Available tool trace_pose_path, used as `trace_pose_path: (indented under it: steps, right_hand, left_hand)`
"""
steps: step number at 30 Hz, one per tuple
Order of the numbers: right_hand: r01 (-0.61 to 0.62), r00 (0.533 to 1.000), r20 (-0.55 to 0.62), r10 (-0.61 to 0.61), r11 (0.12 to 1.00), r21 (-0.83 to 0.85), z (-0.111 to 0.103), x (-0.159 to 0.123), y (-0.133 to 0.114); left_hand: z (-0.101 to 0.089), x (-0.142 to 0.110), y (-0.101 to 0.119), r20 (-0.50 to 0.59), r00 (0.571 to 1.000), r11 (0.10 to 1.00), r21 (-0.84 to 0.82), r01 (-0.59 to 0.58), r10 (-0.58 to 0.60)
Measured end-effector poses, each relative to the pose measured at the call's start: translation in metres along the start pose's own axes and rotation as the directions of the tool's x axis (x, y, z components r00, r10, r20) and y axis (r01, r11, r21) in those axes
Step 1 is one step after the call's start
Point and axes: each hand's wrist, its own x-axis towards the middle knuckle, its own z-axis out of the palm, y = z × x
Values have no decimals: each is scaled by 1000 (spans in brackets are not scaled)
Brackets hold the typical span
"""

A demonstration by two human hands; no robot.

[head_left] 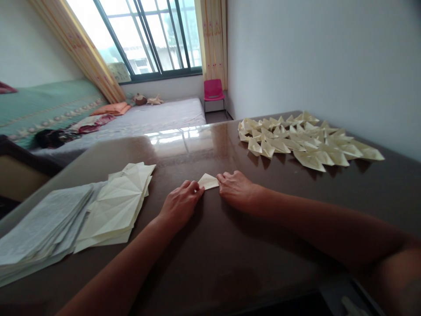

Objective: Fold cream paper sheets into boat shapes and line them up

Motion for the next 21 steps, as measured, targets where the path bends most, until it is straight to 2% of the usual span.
trace_pose_path:
  steps: [4,7,8,11,16,18,21]
  right_hand:
    - [-40,996,79,39,999,18,-8,-1,3]
    - [-73,990,127,63,995,75,-14,2,20]
    - [-91,991,105,80,990,111,-13,4,28]
    - [-121,988,-58,141,957,265,-3,13,52]
    - [-64,998,8,70,854,516,22,28,74]
    - [-44,999,15,43,796,603,26,30,74]
    - [12,999,-32,14,728,686,26,31,67]
  left_hand:
    - [-4,-3,3,26,998,998,33,52,-53]
    - [-3,-4,2,0,998,997,20,68,-68]
    - [-2,-4,2,-15,997,997,12,73,-73]
    - [0,-3,0,-50,996,997,-5,74,-74]
    - [3,-1,-2,-80,993,996,-14,88,-89]
    - [4,-1,-3,-102,990,995,-20,95,-97]
    - [7,2,-2,-204,976,997,-13,82,-82]
